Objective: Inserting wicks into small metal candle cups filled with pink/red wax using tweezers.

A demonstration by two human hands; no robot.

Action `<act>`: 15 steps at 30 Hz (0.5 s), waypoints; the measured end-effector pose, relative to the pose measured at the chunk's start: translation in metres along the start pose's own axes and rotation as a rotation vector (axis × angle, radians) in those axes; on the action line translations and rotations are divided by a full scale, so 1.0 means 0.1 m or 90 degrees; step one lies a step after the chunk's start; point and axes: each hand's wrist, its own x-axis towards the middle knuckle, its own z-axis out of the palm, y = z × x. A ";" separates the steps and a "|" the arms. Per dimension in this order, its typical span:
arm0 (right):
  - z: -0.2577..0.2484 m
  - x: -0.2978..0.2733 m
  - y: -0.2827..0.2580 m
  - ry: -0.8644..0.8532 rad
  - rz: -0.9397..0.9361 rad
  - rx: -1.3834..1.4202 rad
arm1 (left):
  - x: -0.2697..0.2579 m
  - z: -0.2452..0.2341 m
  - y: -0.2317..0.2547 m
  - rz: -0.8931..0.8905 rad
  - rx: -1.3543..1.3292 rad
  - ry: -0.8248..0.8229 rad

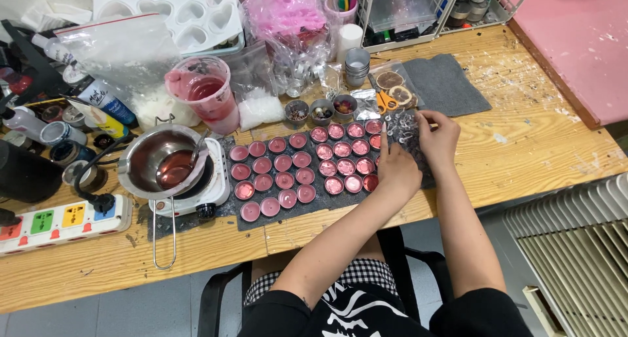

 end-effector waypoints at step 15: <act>-0.24 -0.60 -1.52 -0.208 -0.178 0.241 | -1.14 -0.50 -1.05 -0.062 -0.821 0.317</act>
